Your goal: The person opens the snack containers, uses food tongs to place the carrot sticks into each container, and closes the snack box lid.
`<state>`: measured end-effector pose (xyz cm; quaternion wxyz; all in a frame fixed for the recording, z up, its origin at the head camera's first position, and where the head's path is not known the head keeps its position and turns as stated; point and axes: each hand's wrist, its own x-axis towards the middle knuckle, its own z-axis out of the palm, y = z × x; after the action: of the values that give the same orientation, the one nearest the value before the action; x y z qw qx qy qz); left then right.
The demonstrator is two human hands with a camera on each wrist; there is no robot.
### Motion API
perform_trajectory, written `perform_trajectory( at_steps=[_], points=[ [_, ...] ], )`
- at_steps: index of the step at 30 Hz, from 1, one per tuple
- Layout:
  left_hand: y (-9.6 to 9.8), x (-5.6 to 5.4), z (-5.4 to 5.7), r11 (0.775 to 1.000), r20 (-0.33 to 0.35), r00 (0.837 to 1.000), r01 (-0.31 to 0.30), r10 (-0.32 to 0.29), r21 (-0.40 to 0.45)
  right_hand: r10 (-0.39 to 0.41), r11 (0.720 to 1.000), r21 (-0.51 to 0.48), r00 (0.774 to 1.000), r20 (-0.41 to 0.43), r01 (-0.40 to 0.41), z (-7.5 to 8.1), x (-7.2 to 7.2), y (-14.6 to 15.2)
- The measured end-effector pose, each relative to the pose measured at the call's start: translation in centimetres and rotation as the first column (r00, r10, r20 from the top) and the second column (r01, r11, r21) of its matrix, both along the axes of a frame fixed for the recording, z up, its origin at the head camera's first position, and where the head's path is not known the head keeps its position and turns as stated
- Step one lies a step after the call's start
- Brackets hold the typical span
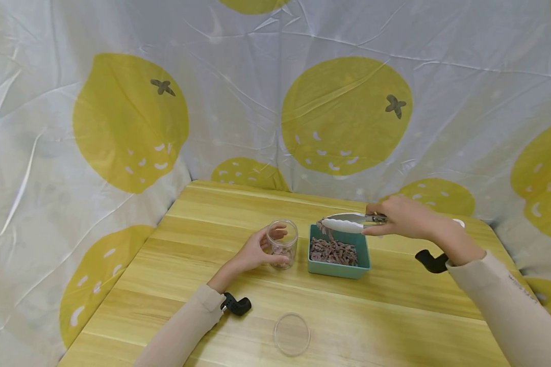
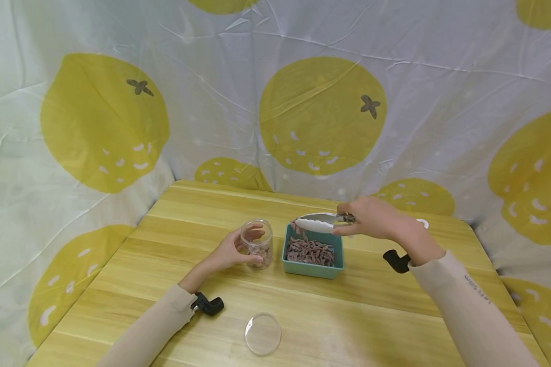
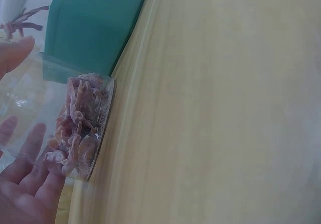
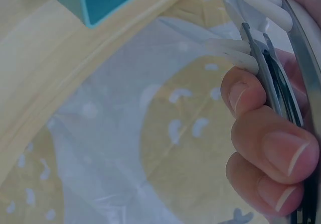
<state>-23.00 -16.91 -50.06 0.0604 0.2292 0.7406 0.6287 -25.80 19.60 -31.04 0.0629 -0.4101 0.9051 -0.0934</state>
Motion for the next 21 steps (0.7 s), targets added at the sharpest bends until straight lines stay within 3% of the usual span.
perform_trajectory(
  at_steps=[13,21],
  points=[
    [-0.1,-0.1,-0.1,1.0,-0.008,1.0,0.002,-0.002,-0.001,0.049,0.999,-0.021,0.998,-0.034,-0.05,3.5,0.2,-2.8],
    [-0.1,0.0,0.1,1.0,-0.029,1.0,0.003,-0.004,-0.017,0.089,0.996,-0.007,0.993,-0.083,-0.09,4.4,0.4,-5.2]
  ],
)
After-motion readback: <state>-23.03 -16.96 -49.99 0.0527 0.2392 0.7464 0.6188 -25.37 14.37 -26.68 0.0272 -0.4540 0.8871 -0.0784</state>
